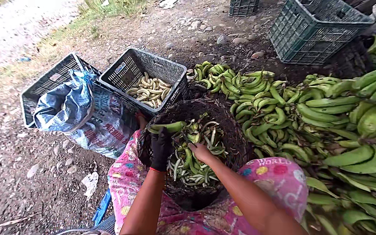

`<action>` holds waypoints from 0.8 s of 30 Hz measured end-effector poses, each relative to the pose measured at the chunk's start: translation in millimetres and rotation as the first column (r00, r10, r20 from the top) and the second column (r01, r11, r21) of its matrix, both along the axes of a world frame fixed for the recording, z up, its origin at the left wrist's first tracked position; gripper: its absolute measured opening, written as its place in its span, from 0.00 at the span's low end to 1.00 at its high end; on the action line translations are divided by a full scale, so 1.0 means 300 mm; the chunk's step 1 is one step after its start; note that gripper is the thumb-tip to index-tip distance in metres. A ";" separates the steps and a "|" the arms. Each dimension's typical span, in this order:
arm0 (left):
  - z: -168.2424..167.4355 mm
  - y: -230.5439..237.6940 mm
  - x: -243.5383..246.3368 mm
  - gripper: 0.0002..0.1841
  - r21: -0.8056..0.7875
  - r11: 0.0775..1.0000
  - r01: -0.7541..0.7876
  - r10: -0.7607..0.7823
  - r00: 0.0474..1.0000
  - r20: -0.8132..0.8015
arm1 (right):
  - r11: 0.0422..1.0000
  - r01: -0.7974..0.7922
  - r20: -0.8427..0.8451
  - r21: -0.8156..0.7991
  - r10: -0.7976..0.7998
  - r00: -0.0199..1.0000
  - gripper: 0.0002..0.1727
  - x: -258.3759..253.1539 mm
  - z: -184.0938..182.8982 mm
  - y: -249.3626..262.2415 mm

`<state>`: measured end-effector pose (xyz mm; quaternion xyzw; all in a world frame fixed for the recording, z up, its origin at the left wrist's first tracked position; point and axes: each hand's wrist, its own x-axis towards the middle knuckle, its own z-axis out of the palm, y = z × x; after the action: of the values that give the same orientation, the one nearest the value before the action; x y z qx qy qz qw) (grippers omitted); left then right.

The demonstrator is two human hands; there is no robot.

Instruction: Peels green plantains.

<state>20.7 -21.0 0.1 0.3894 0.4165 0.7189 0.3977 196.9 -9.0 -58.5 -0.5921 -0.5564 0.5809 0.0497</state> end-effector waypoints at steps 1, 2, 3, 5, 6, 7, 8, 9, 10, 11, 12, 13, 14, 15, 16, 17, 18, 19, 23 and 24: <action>0.015 0.010 -0.022 0.41 -0.012 1.000 0.022 -0.022 0.999 -0.025 | 1.000 -0.018 -0.005 -0.010 0.018 1.000 0.36 -0.001 -0.006 -0.002; 0.026 0.017 -0.044 0.40 -0.049 0.997 0.052 -0.054 0.997 -0.053 | 0.999 -0.022 -0.028 0.023 0.023 0.999 0.35 0.000 0.011 -0.004; 0.025 0.023 -0.064 0.37 -0.110 0.991 0.079 -0.088 0.993 -0.075 | 0.997 -0.018 -0.069 0.081 0.023 0.997 0.33 0.006 0.039 -0.003; -0.009 0.039 -0.090 0.31 -0.268 0.959 0.089 -0.113 0.991 -0.074 | 0.981 -0.008 -0.152 0.193 0.037 0.988 0.31 0.027 0.088 0.014; -0.024 0.050 -0.095 0.31 -0.342 0.937 0.076 -0.108 0.991 -0.075 | 0.969 -0.018 -0.168 0.247 0.061 0.984 0.31 0.035 0.104 0.026; -0.030 0.060 -0.095 0.33 -0.410 0.910 0.055 -0.105 0.989 -0.101 | 0.951 -0.038 -0.164 0.306 0.092 0.982 0.32 0.040 0.118 0.033; -0.038 0.067 -0.101 0.34 -0.460 0.887 0.047 -0.129 0.981 -0.148 | 0.926 -0.074 -0.138 0.371 0.134 0.981 0.33 0.042 0.132 0.035; -0.046 0.075 -0.107 0.33 -0.487 0.872 0.054 -0.162 0.970 -0.182 | 0.892 -0.116 -0.097 0.437 0.175 0.980 0.34 0.040 0.144 0.033; -0.049 0.084 -0.107 0.33 -0.501 0.864 0.060 -0.180 0.964 -0.195 | 0.858 -0.148 -0.058 0.492 0.201 0.978 0.36 0.036 0.151 0.030; -0.048 0.089 -0.102 0.33 -0.512 0.856 0.069 -0.198 0.959 -0.202 | 0.832 -0.162 -0.032 0.530 0.210 0.977 0.37 0.032 0.153 0.026; -0.041 0.083 -0.092 0.33 -0.520 0.850 0.085 -0.223 0.952 -0.209 | 0.820 -0.165 -0.020 0.548 0.210 0.977 0.37 0.032 0.148 0.025; -0.033 0.069 -0.075 0.33 -0.519 0.847 0.116 -0.249 0.949 -0.194 | 0.815 -0.170 -0.006 0.555 0.208 0.978 0.36 0.037 0.142 0.028; -0.026 0.052 -0.047 0.33 -0.508 0.847 0.158 -0.265 0.953 -0.145 | 0.802 -0.170 0.023 0.573 0.192 0.981 0.34 0.047 0.139 0.038; -0.024 0.033 -0.016 0.31 -0.499 0.839 0.216 -0.284 0.957 -0.063 | 0.776 -0.164 0.066 0.610 0.156 0.985 0.32 0.060 0.140 0.054; -0.024 0.009 0.021 0.29 -0.512 0.815 0.271 -0.298 0.954 0.030 | 0.737 -0.148 0.117 0.660 0.093 0.989 0.31 0.076 0.141 0.074; -0.030 -0.016 0.061 0.28 -0.533 0.774 0.342 -0.303 0.939 0.163 | 0.702 -0.120 0.154 0.702 0.015 0.988 0.31 0.092 0.142 0.093; -0.037 -0.044 0.098 0.31 -0.552 0.728 0.406 -0.293 0.913 0.286 | 0.681 -0.091 0.188 0.727 -0.070 0.980 0.31 0.103 0.140 0.110; -0.046 -0.070 0.124 0.34 -0.556 0.705 0.440 -0.265 0.891 0.369 | 0.678 -0.043 0.196 0.734 -0.150 0.969 0.31 0.111 0.139 0.120; -0.090 -0.058 0.093 0.31 -0.430 0.835 0.344 -0.199 0.917 0.347 | 0.754 0.083 0.100 0.652 -0.194 0.976 0.31 0.112 0.189 0.106; -0.087 -0.036 0.060 0.29 -0.396 0.884 0.248 -0.159 0.957 0.243 | 0.775 0.044 0.079 0.631 -0.120 0.990 0.31 0.102 0.204 0.082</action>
<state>38.7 -31.7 -26.1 0.2602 0.4757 0.6017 0.5865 227.5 15.4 2.6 -0.5975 -0.6936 0.3249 0.2372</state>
